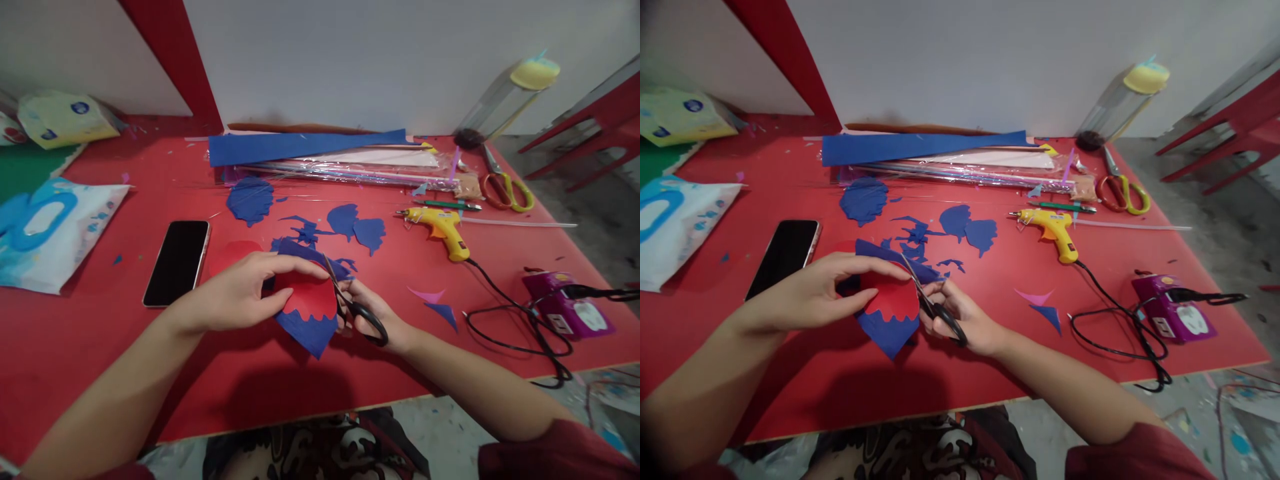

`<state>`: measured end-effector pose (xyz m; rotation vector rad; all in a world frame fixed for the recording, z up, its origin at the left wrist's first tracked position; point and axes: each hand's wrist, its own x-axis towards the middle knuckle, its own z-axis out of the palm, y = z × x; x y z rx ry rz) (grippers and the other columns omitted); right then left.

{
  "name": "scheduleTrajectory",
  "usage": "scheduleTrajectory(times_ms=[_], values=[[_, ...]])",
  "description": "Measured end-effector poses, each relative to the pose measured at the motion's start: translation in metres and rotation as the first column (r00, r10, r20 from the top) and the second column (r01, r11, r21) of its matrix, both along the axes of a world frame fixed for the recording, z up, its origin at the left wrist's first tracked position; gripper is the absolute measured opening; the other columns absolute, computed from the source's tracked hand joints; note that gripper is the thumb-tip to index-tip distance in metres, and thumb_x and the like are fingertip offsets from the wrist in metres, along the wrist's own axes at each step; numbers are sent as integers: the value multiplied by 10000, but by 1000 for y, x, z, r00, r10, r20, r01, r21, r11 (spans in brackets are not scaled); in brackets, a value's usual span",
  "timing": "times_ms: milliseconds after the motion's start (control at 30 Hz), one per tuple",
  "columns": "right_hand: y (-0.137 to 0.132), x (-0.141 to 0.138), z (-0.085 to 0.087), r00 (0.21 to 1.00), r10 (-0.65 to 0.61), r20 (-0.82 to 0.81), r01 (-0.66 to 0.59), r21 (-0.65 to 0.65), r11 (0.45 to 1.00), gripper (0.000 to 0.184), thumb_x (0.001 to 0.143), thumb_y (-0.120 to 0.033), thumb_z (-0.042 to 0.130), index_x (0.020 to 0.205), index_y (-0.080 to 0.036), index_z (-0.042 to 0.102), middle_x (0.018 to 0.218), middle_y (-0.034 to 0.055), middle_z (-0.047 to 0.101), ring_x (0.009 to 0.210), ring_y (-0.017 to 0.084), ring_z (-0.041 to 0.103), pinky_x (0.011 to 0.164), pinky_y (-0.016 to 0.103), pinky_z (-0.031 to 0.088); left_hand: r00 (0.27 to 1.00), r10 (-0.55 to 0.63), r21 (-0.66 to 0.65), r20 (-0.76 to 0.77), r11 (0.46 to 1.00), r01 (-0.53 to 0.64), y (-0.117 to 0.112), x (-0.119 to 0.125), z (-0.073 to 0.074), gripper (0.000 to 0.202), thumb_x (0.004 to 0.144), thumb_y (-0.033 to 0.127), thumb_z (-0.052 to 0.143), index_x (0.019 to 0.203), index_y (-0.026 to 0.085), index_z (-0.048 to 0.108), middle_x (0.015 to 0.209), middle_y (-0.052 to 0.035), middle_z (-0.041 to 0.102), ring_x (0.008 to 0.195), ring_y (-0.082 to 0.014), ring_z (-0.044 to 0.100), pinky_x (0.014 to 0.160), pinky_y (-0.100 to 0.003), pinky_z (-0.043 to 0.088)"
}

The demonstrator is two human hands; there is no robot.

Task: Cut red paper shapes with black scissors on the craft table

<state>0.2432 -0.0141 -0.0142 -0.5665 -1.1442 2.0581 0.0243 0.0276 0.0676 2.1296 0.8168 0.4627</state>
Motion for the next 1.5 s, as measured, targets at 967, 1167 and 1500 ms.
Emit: scheduleTrajectory(times_ms=[967, 1167, 1500], values=[[1, 1, 7, 987, 147, -64, -146, 15, 989, 437, 776, -501, 635, 1010, -211, 406, 705, -43, 443, 589, 73, 401, 555, 224, 314, 994, -109, 30, -9, 994, 109, 1, -6, 6, 438, 733, -37, 454, 1091, 164, 608, 1082, -25, 694, 970, -104, 641, 858, -169, 476], [0, 1, 6, 984, 156, -90, -157, -4, 988, 423, 780, -470, 647, 1005, -201, 411, 720, -38, 462, 584, 67, 399, 535, 217, 302, 993, -119, 42, -13, 992, 119, 1, -7, 6, 458, 727, -46, 445, 1102, 164, 602, 1088, -20, 693, 976, -97, 640, 865, -158, 469], [0, 1, 9, 985, 173, -23, -173, -2, 985, 476, 781, -522, 614, 1056, -204, 390, 714, -46, 444, 580, 76, 384, 543, 237, 297, 989, -129, -47, -76, 991, 126, 0, -8, 9, 497, 702, -50, 439, 1120, 167, 598, 1122, -9, 681, 1019, -99, 623, 886, -158, 456]])
